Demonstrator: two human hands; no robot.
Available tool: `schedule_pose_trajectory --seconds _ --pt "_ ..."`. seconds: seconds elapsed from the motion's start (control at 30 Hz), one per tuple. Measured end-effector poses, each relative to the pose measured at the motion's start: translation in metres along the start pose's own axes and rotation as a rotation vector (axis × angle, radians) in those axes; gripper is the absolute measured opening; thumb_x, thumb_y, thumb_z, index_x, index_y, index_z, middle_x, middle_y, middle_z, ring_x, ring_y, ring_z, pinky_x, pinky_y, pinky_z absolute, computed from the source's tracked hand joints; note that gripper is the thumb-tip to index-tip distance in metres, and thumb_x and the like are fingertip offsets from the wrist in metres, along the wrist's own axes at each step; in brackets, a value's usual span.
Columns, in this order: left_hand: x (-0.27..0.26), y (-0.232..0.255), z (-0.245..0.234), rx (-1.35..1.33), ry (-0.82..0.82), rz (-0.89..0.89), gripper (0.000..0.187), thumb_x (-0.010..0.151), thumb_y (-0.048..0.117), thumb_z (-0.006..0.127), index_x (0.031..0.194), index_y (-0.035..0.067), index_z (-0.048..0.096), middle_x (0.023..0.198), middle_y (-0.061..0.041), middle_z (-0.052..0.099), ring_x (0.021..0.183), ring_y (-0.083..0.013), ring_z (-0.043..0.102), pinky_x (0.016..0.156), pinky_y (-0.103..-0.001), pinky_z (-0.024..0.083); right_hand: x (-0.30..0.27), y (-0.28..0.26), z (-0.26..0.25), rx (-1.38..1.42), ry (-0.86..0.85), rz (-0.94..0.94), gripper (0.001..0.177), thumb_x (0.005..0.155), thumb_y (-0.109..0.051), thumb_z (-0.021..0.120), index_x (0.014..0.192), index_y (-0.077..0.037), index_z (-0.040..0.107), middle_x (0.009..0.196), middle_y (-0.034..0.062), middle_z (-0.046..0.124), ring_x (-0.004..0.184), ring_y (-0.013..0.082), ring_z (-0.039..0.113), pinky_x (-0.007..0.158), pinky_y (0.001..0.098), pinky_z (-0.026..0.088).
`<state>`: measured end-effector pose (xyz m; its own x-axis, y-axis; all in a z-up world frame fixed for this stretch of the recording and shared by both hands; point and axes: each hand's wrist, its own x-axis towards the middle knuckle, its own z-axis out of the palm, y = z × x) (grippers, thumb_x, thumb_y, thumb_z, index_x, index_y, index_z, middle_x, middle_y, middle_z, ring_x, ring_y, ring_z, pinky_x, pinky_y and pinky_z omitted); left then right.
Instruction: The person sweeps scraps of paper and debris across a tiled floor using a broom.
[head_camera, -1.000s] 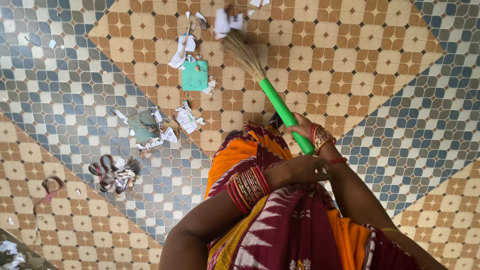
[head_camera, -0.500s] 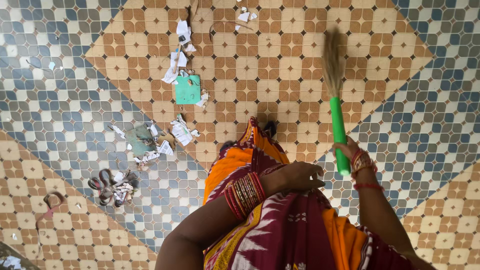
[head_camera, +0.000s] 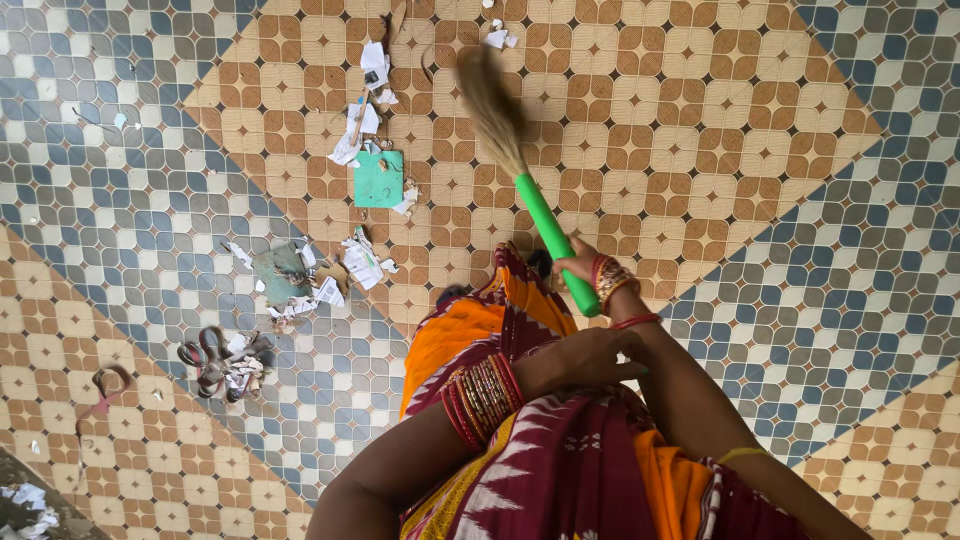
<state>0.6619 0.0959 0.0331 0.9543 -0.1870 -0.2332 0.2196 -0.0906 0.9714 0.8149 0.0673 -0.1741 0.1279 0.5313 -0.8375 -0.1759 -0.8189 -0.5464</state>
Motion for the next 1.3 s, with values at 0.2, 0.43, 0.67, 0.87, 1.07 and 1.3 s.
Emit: schedule_pose_trajectory --seconds 0.2,0.43,0.67,0.87,1.07,1.3 --pt "0.021 -0.005 0.016 0.045 -0.057 -0.082 0.067 0.088 0.05 0.064 0.136 0.003 0.058 0.117 -0.021 0.072 0.106 -0.0366 0.069 0.091 -0.043 0.054 -0.093 0.017 -0.045 -0.001 0.102 -0.024 0.082 0.082 -0.011 0.07 0.154 -0.016 0.031 0.102 0.0101 0.067 0.066 0.0203 0.068 0.055 0.0376 0.062" --pt "0.037 -0.014 0.006 0.085 -0.053 -0.097 0.058 0.091 0.049 0.062 0.128 0.005 0.063 0.118 -0.019 0.073 0.107 -0.0349 0.072 0.093 -0.042 0.056 -0.08 0.083 -0.107 0.075 0.23 0.047 0.047 0.092 -0.014 0.07 0.132 0.006 0.055 0.089 0.016 0.07 0.069 0.023 0.07 0.059 0.0384 0.062" --pt "0.056 -0.011 0.0 0.135 -0.064 -0.054 0.051 0.093 0.049 0.062 0.122 0.007 0.068 0.111 -0.017 0.076 0.103 -0.0332 0.073 0.091 -0.042 0.056 -0.027 0.046 -0.061 -0.138 0.111 0.205 0.056 0.084 -0.011 0.072 0.133 0.0 0.046 0.093 0.0162 0.069 0.07 0.0245 0.07 0.062 0.0408 0.061" --pt "0.063 -0.01 -0.007 0.166 -0.014 0.028 0.048 0.092 0.047 0.063 0.121 0.008 0.069 0.107 -0.016 0.076 0.1 -0.0319 0.073 0.088 -0.042 0.057 -0.057 0.033 -0.087 0.058 0.079 0.07 0.076 0.08 -0.011 0.072 0.149 -0.01 0.041 0.092 0.019 0.067 0.067 0.0231 0.066 0.059 0.0379 0.058" --pt "0.07 -0.009 -0.032 0.116 -0.079 -0.03 0.048 0.092 0.045 0.062 0.123 0.009 0.067 0.109 -0.015 0.076 0.098 -0.0317 0.074 0.087 -0.041 0.057 -0.108 0.072 -0.127 -0.063 0.309 0.0 0.085 0.079 -0.016 0.077 0.153 -0.012 0.037 0.102 0.0148 0.07 0.072 0.0228 0.07 0.063 0.0403 0.062" --pt "0.086 -0.004 -0.055 0.112 -0.09 0.11 0.053 0.092 0.047 0.063 0.124 0.004 0.064 0.111 -0.017 0.075 0.101 -0.0337 0.073 0.089 -0.041 0.058 -0.14 0.076 -0.171 0.227 0.564 0.09 0.05 0.088 -0.015 0.072 0.132 0.0 0.053 0.093 0.0156 0.069 0.071 0.0257 0.068 0.064 0.0401 0.062"
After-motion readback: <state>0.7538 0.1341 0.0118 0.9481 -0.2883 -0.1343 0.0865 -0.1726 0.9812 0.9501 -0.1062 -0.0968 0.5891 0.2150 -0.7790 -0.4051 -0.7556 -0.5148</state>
